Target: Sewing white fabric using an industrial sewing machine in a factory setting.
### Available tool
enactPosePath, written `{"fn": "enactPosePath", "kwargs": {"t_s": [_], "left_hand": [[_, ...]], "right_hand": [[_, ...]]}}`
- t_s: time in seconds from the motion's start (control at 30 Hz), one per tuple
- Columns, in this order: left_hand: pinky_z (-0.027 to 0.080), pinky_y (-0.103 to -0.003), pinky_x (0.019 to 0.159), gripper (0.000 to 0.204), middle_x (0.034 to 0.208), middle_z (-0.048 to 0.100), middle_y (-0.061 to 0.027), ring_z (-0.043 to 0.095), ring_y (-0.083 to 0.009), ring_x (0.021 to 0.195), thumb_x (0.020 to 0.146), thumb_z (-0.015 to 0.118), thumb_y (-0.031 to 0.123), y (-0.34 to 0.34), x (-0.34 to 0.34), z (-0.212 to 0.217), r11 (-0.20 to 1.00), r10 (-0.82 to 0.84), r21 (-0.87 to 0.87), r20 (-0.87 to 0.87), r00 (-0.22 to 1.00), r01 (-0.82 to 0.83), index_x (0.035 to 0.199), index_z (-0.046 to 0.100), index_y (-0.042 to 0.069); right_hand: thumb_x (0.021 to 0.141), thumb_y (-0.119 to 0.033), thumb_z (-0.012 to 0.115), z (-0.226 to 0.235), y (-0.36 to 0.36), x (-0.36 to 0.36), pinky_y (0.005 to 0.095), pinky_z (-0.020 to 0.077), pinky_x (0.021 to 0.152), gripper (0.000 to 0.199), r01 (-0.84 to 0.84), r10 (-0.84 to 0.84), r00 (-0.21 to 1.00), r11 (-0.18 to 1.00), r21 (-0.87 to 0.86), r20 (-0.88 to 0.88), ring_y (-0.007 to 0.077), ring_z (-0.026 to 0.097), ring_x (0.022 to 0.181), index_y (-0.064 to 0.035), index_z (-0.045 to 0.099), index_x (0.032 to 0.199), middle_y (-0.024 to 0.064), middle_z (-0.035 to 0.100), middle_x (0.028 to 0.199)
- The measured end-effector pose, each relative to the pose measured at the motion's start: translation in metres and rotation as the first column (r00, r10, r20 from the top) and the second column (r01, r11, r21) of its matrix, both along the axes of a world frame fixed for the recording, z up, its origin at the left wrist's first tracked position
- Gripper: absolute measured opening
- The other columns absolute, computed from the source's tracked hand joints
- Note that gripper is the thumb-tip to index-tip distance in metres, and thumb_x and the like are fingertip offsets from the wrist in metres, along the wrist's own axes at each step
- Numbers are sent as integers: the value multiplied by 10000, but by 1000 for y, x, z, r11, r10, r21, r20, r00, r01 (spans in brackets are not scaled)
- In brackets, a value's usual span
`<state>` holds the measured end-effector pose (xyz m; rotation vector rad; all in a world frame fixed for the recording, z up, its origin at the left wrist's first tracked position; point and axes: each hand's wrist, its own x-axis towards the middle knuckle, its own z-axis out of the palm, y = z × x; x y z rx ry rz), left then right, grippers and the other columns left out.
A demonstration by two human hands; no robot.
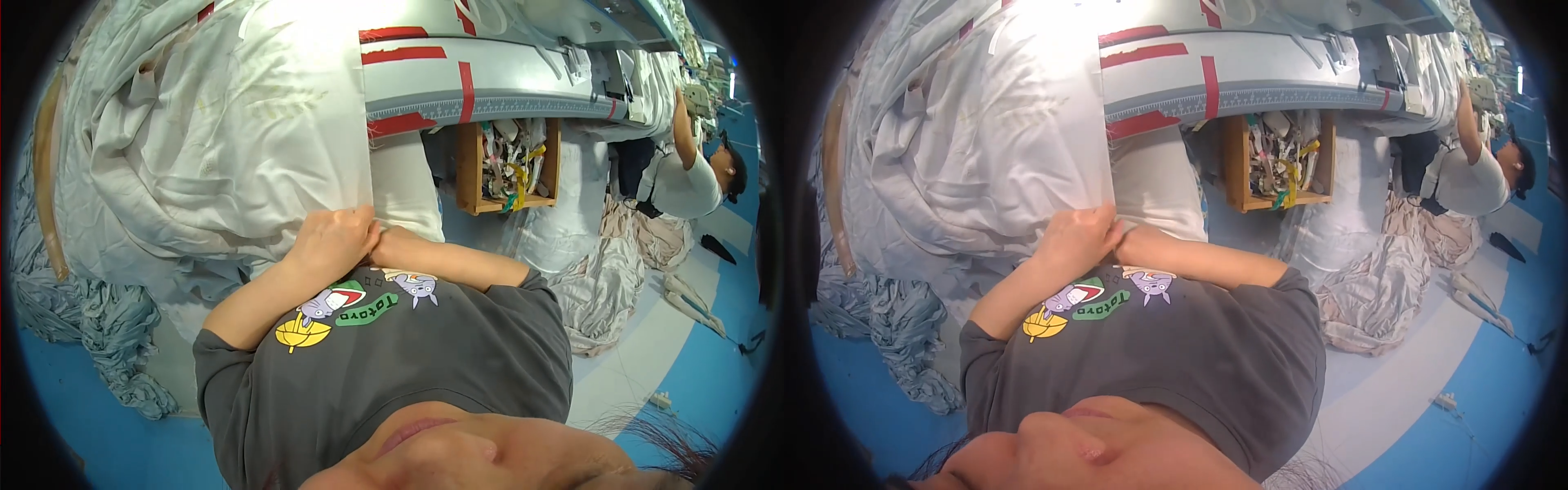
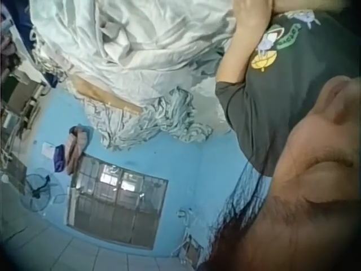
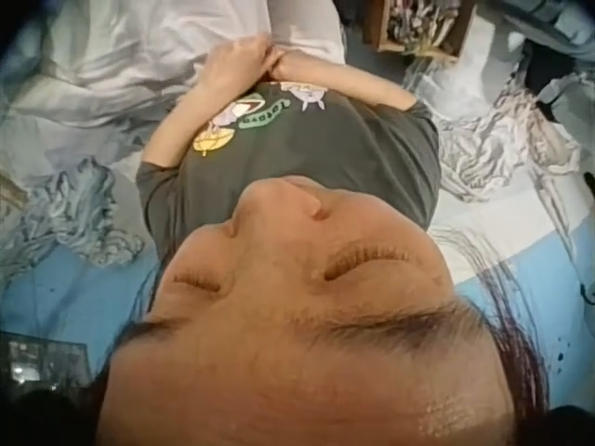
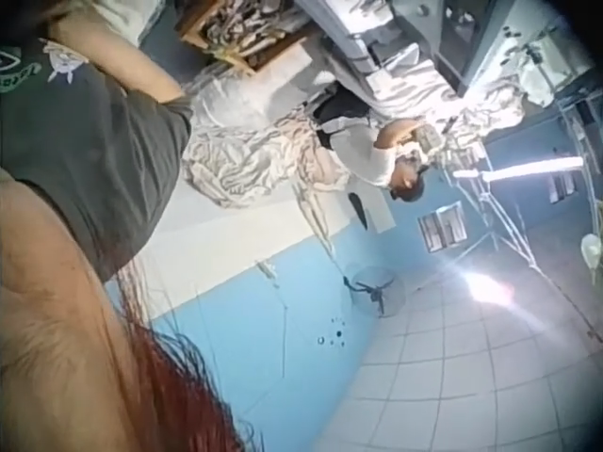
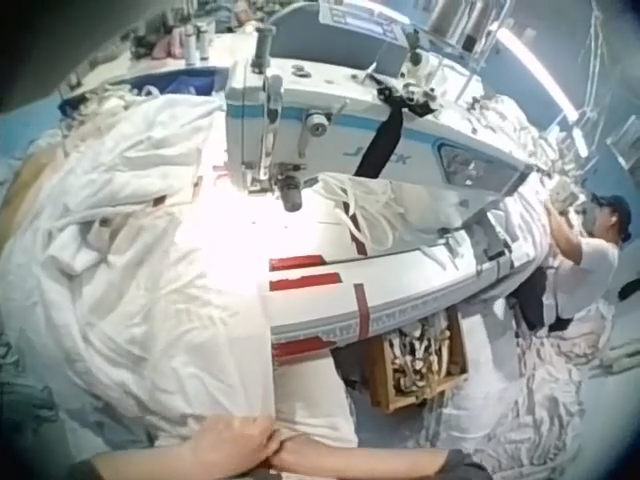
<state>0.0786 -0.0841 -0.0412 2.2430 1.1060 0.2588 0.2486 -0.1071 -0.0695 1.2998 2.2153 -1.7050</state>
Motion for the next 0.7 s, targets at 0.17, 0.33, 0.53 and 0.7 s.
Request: {"fn": "enactPosePath", "kwargs": {"t_s": [0.17, 0.33, 0.53, 0.7], "left_hand": [[496, -404, 521, 133, 633, 614, -145, 632, -317, 590, 811, 591, 149, 22, -7, 10, 981, -165, -106, -12, 986, 163, 743, 582, 36], [486, -407, 613, 144, 715, 623, -159, 630, -324, 663, 860, 563, 193, 129, -12, 14, 945, 270, -255, 261, 927, -203, 915, 631, 78], [467, -396, 817, 327, 1080, 595, -199, 595, -341, 982, 865, 595, 203, 296, -49, -36, 769, 400, 371, 355, 845, -520, 1146, 554, 42], [477, -408, 663, 140, 793, 610, -173, 618, -355, 765, 738, 691, 137, 357, -40, -28, 703, 419, 389, 451, 788, -596, 792, 624, 26]], "right_hand": [[804, -294, 668, 12, 57, 42, 382, 505, 831, 373, 221, 16, 957, 606, 764, -289, 264, 639, 986, -78, 631, 1106, 100, 676, 1027], [722, -102, 639, -39, 79, 28, 401, 502, 937, 286, -22, 474, 852, 453, 891, -221, 258, 613, 1080, -26, 664, 998, 109, 657, 1102], [786, -39, 588, -13, 106, 18, 380, 526, 894, 155, 6, 444, 838, 574, 819, -318, 240, 645, 1044, -17, 679, 909, 107, 680, 1044], [800, -40, 578, -9, 140, 18, 373, 530, 877, 151, -3, 465, 813, 605, 796, -350, 250, 649, 1032, -13, 673, 913, 117, 679, 1021]]}}
